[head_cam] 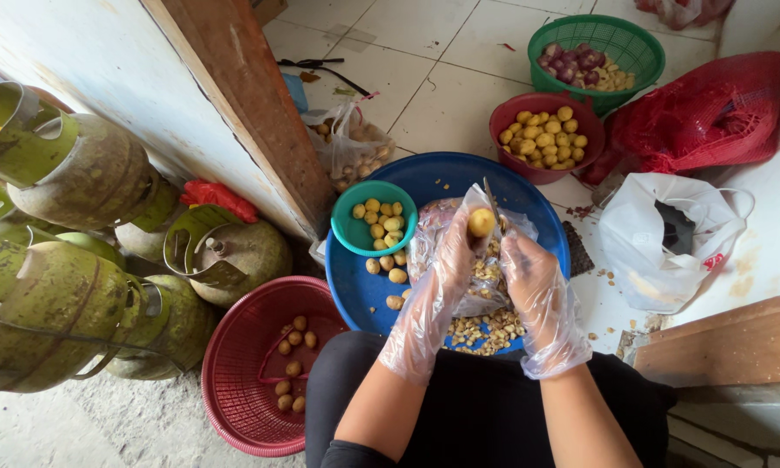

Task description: The person sits on the floor and uses a small knife to peel the outer skin off small round nuts. They hold each nut in the left hand and scrape the skin with the knife in the right hand, placing peeled nuts into a blue basin and discarding skins into a plastic bag.

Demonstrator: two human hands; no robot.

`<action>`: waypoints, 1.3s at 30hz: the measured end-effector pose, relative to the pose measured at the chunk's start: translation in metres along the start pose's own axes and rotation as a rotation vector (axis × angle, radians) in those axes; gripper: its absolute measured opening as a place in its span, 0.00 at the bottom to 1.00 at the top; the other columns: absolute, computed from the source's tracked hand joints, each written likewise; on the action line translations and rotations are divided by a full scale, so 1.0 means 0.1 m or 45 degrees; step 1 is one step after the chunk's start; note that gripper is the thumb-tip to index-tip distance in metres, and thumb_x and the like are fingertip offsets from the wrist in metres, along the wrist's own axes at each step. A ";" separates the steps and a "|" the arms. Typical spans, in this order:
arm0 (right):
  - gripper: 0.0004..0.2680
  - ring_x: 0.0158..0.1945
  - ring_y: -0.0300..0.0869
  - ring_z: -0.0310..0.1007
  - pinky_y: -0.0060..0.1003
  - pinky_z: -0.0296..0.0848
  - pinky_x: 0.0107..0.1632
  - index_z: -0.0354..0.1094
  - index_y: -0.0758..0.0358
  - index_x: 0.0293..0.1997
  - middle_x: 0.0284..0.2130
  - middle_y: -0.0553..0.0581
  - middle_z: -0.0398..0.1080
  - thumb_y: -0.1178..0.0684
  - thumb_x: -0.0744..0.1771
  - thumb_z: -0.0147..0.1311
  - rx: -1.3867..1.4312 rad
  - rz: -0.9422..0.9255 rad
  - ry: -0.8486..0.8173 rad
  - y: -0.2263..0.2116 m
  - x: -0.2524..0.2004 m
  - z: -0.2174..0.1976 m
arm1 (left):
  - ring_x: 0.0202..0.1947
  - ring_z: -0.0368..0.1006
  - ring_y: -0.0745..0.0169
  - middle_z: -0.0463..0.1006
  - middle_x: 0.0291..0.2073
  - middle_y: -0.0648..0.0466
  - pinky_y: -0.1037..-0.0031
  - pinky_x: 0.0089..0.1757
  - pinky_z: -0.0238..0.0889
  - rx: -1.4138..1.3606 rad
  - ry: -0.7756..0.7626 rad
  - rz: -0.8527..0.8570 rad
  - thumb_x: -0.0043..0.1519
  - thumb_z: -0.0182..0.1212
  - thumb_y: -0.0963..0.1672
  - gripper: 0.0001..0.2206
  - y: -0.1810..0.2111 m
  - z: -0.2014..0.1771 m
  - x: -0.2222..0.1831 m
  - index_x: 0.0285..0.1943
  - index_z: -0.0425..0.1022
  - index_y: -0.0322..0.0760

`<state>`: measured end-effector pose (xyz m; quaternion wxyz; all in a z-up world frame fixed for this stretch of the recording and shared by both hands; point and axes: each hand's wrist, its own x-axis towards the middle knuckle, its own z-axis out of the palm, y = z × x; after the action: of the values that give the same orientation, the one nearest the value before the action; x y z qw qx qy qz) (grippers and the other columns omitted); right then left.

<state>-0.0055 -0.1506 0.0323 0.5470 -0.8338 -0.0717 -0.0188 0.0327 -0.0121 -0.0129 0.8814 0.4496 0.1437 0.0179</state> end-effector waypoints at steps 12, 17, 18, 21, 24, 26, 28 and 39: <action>0.14 0.44 0.58 0.79 0.43 0.76 0.40 0.72 0.49 0.62 0.44 0.66 0.76 0.49 0.68 0.54 -0.361 -0.243 -0.022 -0.32 -0.10 0.04 | 0.27 0.62 0.64 0.70 0.29 0.54 0.70 0.32 0.59 0.112 0.091 0.171 0.75 0.42 0.55 0.23 -0.21 -0.20 0.09 0.46 0.71 0.32; 0.13 0.48 0.57 0.79 0.42 0.77 0.44 0.72 0.50 0.60 0.47 0.65 0.76 0.52 0.68 0.54 -0.342 -0.398 0.039 -0.30 -0.12 0.09 | 0.31 0.64 0.62 0.71 0.32 0.53 0.70 0.35 0.61 0.486 0.087 0.434 0.74 0.41 0.53 0.20 -0.10 -0.24 -0.07 0.48 0.71 0.33; 0.12 0.48 0.56 0.79 0.43 0.77 0.44 0.73 0.49 0.59 0.46 0.65 0.77 0.51 0.68 0.55 -0.355 -0.348 0.028 -0.30 -0.13 0.09 | 0.32 0.65 0.62 0.71 0.33 0.52 0.70 0.36 0.61 0.574 0.081 0.488 0.74 0.41 0.52 0.20 -0.04 -0.22 -0.12 0.49 0.71 0.33; 0.13 0.48 0.57 0.78 0.42 0.76 0.44 0.72 0.50 0.60 0.47 0.65 0.76 0.51 0.68 0.54 -0.312 -0.373 0.015 -0.35 -0.14 0.07 | 0.35 0.66 0.61 0.72 0.35 0.52 0.69 0.38 0.62 0.806 0.034 0.628 0.74 0.40 0.51 0.19 0.17 -0.11 -0.27 0.50 0.71 0.33; 0.13 0.46 0.57 0.79 0.42 0.76 0.42 0.72 0.49 0.61 0.45 0.66 0.76 0.50 0.69 0.53 -0.256 -0.251 -0.010 -0.40 -0.13 0.04 | 0.37 0.67 0.60 0.73 0.37 0.51 0.69 0.40 0.64 0.960 -0.030 0.707 0.74 0.39 0.50 0.18 0.37 0.00 -0.43 0.52 0.71 0.33; 0.13 0.43 0.55 0.81 0.42 0.76 0.41 0.72 0.48 0.61 0.42 0.66 0.77 0.48 0.69 0.52 -0.274 -0.120 -0.045 -0.42 -0.10 0.01 | 0.39 0.68 0.59 0.74 0.38 0.50 0.69 0.41 0.65 1.009 -0.080 0.720 0.73 0.39 0.49 0.17 0.46 0.06 -0.53 0.53 0.71 0.33; 0.13 0.39 0.55 0.81 0.44 0.74 0.39 0.73 0.48 0.61 0.37 0.67 0.78 0.46 0.71 0.48 -0.337 0.095 -0.138 -0.40 -0.04 -0.01 | 0.40 0.69 0.59 0.74 0.40 0.50 0.69 0.43 0.65 0.956 -0.147 0.684 0.73 0.38 0.48 0.16 0.49 0.10 -0.60 0.54 0.71 0.33; 0.20 0.34 0.58 0.70 0.47 0.68 0.39 0.77 0.67 0.44 0.32 0.69 0.77 0.37 0.74 0.44 0.233 0.101 -0.214 0.23 -0.01 -0.23 | 0.19 0.60 0.69 0.69 0.21 0.60 0.76 0.25 0.51 -0.040 0.165 -0.143 0.70 0.42 0.56 0.20 0.20 -0.06 -0.06 0.40 0.73 0.45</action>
<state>-0.0021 -0.1807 0.0202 0.6131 -0.7813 -0.0856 0.0794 0.0271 0.0030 0.0010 0.8768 0.4249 0.2250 -0.0005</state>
